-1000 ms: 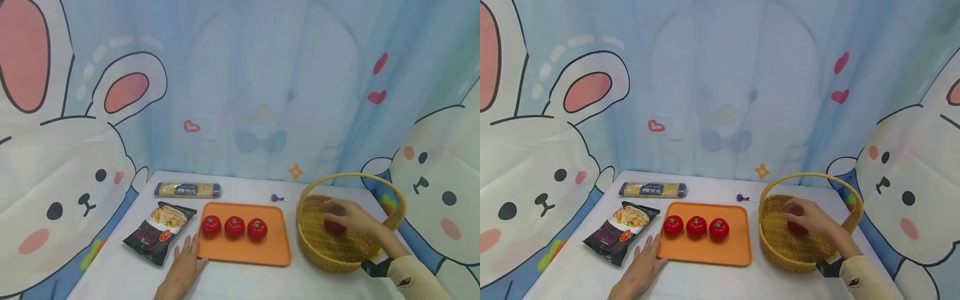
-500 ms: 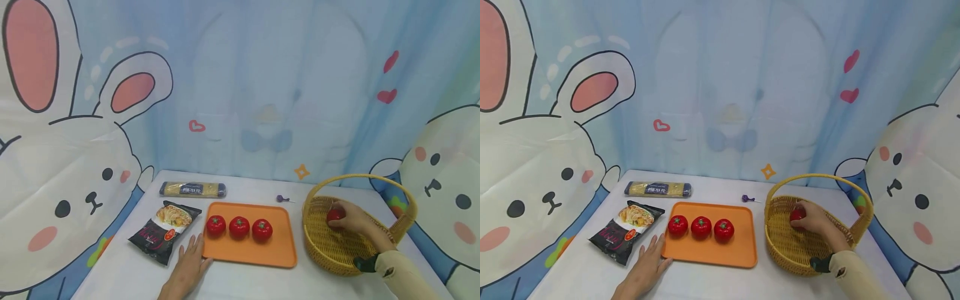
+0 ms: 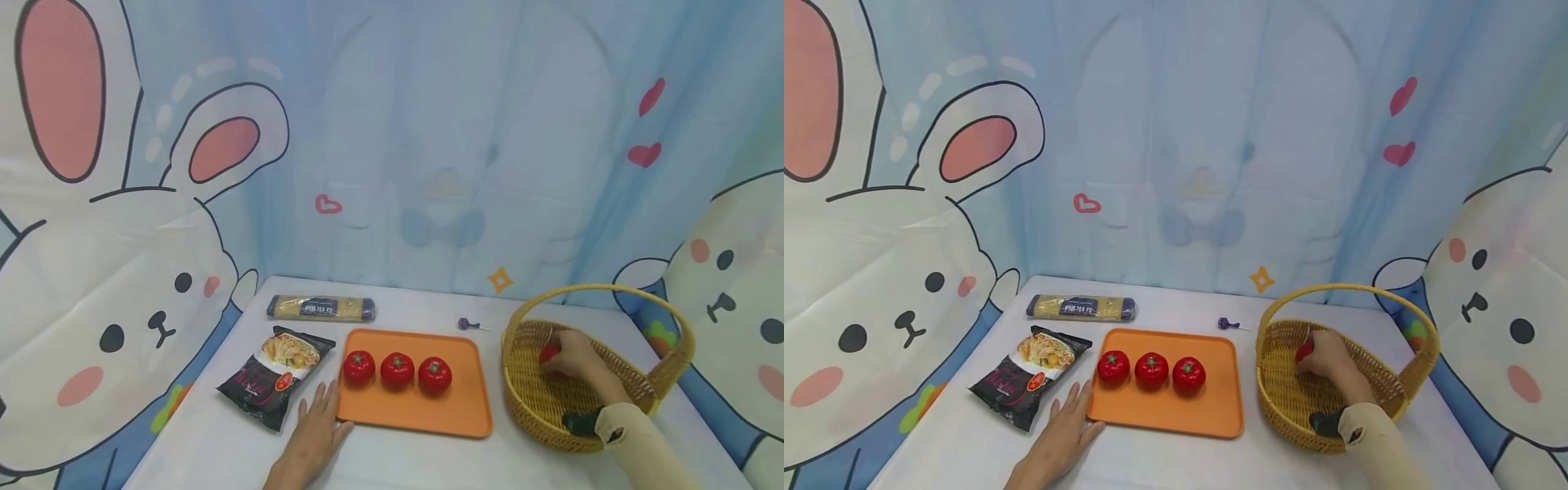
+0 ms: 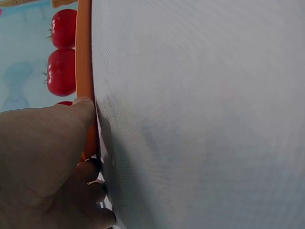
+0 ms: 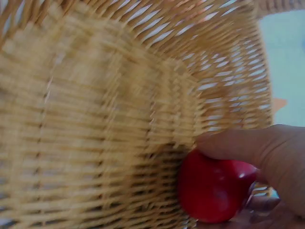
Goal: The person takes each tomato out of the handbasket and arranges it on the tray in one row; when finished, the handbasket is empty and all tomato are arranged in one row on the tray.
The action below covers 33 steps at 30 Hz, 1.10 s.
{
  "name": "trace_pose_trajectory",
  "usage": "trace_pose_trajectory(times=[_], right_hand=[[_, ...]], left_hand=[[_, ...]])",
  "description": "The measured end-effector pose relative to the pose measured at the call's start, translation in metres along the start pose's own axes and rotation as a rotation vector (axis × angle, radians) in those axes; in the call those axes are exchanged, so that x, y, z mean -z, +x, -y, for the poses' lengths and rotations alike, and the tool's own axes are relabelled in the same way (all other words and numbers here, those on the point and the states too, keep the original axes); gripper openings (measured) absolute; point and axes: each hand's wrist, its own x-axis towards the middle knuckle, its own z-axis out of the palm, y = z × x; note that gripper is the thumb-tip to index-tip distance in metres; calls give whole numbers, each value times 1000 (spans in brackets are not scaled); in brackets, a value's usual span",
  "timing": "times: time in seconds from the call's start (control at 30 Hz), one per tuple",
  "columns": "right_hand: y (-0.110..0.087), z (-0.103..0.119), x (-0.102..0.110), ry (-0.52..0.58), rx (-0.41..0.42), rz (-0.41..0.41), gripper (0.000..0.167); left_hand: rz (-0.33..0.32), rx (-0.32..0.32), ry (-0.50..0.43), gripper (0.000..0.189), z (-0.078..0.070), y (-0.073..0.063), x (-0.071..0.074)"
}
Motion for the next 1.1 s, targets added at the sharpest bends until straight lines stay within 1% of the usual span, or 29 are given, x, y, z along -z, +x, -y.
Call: trace_pose_trajectory(times=[0.07,0.17,0.23,0.3,0.43,0.5,0.57,0.77,0.83,1.0,1.1], right_hand=[[-2,2,0,18,-27,24,39],[-5,4,-1,41,-80,42,41],[-7,4,-2,50,-129,37,45],[-9,5,-4,50,-155,20,50],[-11,10,-5,65,-182,6,69],[-12,12,-4,76,-185,18,78],[-14,14,-3,97,-187,37,82],[-20,12,1,193,-202,110,76],[-23,11,2,192,-203,125,72],[-28,13,6,170,-150,148,65],[-32,14,7,168,-94,176,67]], left_hand=[[-4,-6,-2,78,-2,-1,0],[-9,-14,0,79,-4,-2,0],[-7,-15,3,79,-5,-3,0],[-7,-18,11,80,-6,-3,1],[-4,-11,25,81,-6,-3,1],[0,-12,28,81,-6,-2,1],[8,-9,26,81,-5,-2,0],[16,-11,31,81,-6,-1,0],[20,-8,36,82,-6,0,0],[32,13,48,83,-4,0,0],[32,16,47,83,-2,-1,-1]])
